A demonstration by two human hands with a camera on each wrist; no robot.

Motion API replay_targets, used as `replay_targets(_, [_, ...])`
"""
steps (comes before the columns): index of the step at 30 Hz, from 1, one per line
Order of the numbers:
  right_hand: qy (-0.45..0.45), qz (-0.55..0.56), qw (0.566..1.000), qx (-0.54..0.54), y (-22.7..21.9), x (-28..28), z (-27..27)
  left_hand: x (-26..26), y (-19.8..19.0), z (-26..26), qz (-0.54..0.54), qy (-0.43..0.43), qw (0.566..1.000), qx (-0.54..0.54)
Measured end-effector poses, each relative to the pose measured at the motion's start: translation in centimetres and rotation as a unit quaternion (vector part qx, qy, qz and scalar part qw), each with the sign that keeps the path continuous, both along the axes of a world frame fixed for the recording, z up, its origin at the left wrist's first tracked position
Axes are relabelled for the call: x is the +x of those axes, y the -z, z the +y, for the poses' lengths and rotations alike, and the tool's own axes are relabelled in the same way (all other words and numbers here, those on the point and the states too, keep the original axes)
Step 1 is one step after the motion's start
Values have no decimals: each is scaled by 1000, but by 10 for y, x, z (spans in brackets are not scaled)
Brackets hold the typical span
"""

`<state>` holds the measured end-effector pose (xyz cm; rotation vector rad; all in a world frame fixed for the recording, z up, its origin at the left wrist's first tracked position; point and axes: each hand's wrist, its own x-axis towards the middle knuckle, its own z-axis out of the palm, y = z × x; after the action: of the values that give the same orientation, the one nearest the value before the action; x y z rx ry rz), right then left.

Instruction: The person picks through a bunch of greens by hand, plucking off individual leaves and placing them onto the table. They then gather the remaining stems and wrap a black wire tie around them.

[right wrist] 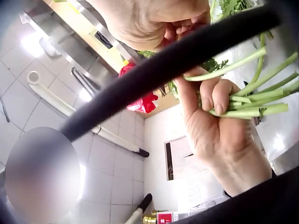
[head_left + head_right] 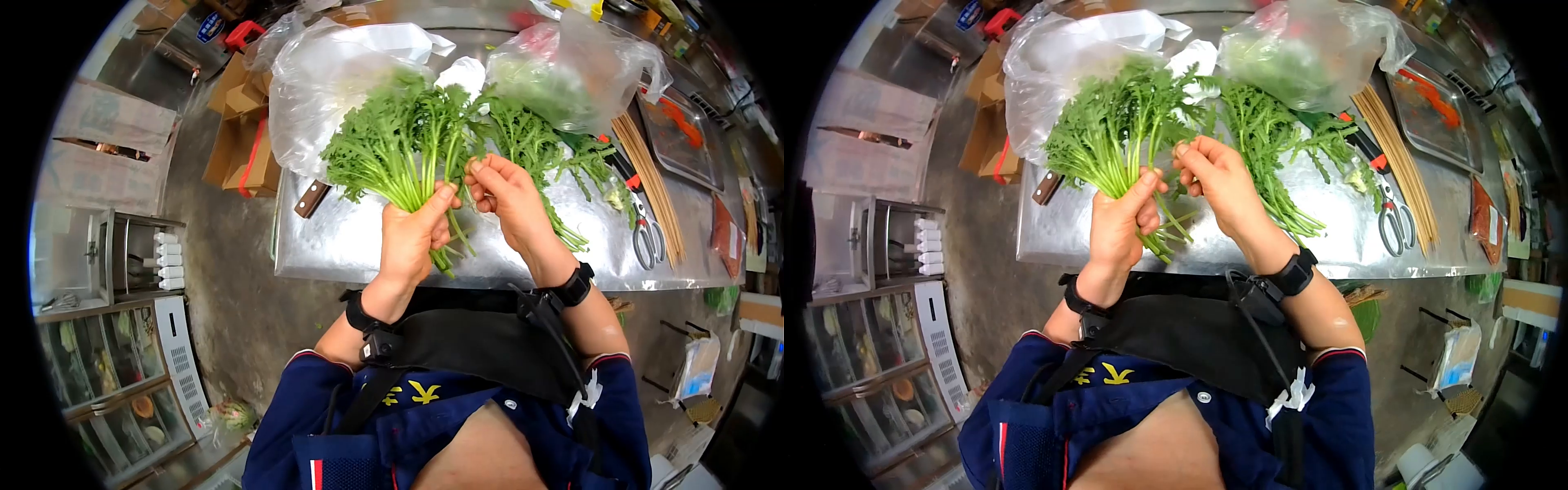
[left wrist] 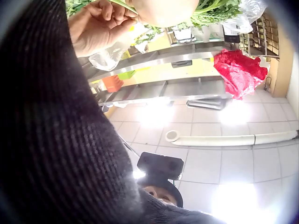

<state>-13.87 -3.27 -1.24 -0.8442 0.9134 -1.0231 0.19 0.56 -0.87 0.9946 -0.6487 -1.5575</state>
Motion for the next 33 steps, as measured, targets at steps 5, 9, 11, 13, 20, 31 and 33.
replay_targets(5, [-62, 15, 995, -78, -6, 7, -1, 3, 2, 1, 8, 6, 1000, 5])
replay_targets(9, [-81, 11, 996, -24, -1, 4, -3, 4, 2, 2, 13, 16, 1000, 2])
replay_targets(11, [-106, -73, 991, 39, 5, 5, -6, 5, 2, 1, 13, 19, 1000, 3])
replay_targets(13, [-90, -104, 989, 64, 2, 9, -4, 6, 3, 1, 45, 39, 998, 10])
replay_targets(20, [18, -104, 987, 124, 16, -9, -10, 9, -2, 0, 60, 22, 998, 23])
replay_targets(31, [-19, 182, 963, -199, 3, -9, 21, 11, -3, -5, 23, -40, 999, -29])
replay_targets(33, [-20, 189, 957, -218, -10, -8, 17, 11, -1, -4, 22, -28, 999, -33])
